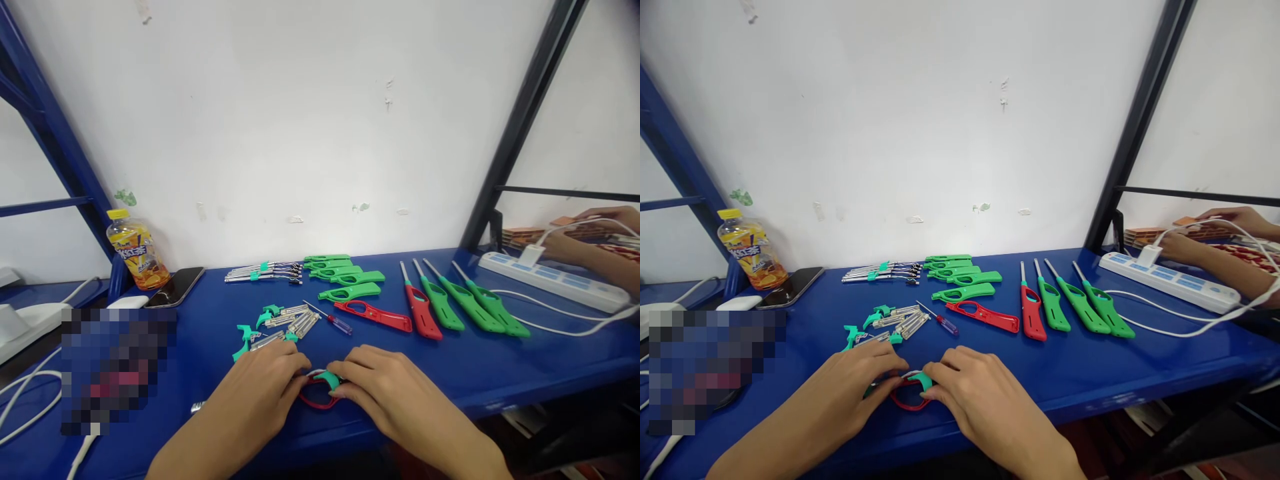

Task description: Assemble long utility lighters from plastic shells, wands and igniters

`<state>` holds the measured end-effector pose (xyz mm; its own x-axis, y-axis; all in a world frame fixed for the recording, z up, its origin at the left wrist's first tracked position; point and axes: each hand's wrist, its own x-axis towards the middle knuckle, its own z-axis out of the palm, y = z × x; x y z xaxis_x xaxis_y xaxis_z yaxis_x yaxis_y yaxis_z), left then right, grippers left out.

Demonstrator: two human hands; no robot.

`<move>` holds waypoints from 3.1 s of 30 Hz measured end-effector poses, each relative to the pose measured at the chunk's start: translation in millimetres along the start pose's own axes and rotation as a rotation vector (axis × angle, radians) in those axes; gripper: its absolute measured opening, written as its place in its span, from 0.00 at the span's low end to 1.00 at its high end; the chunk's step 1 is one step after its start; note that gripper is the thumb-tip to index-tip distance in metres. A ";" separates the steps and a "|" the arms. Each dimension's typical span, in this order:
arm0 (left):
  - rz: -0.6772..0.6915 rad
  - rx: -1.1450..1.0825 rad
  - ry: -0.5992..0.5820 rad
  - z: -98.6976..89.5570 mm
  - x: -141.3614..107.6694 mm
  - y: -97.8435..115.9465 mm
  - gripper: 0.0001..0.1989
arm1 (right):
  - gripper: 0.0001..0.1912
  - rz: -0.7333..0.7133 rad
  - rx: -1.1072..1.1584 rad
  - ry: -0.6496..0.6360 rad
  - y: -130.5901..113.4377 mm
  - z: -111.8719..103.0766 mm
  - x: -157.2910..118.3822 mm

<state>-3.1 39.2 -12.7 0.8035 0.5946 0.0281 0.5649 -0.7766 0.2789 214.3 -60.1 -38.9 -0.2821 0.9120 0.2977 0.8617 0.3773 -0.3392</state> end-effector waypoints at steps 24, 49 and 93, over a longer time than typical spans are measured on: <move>-0.025 0.174 -0.103 -3.0 4.9 17.6 0.11 | 0.11 0.035 -0.089 0.002 -4.4 3.5 -2.3; 0.006 0.252 -0.087 1.5 3.2 21.2 0.15 | 0.10 0.035 0.018 0.054 -0.8 7.9 -2.9; -0.036 0.266 -0.099 -2.3 2.5 21.3 0.17 | 0.03 0.124 0.398 0.144 18.8 5.1 -10.6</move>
<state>10.5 24.6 -4.5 0.7891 0.6096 -0.0750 0.6122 -0.7905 0.0159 231.4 -61.9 -53.0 -0.1009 0.9332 0.3449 0.6475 0.3248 -0.6893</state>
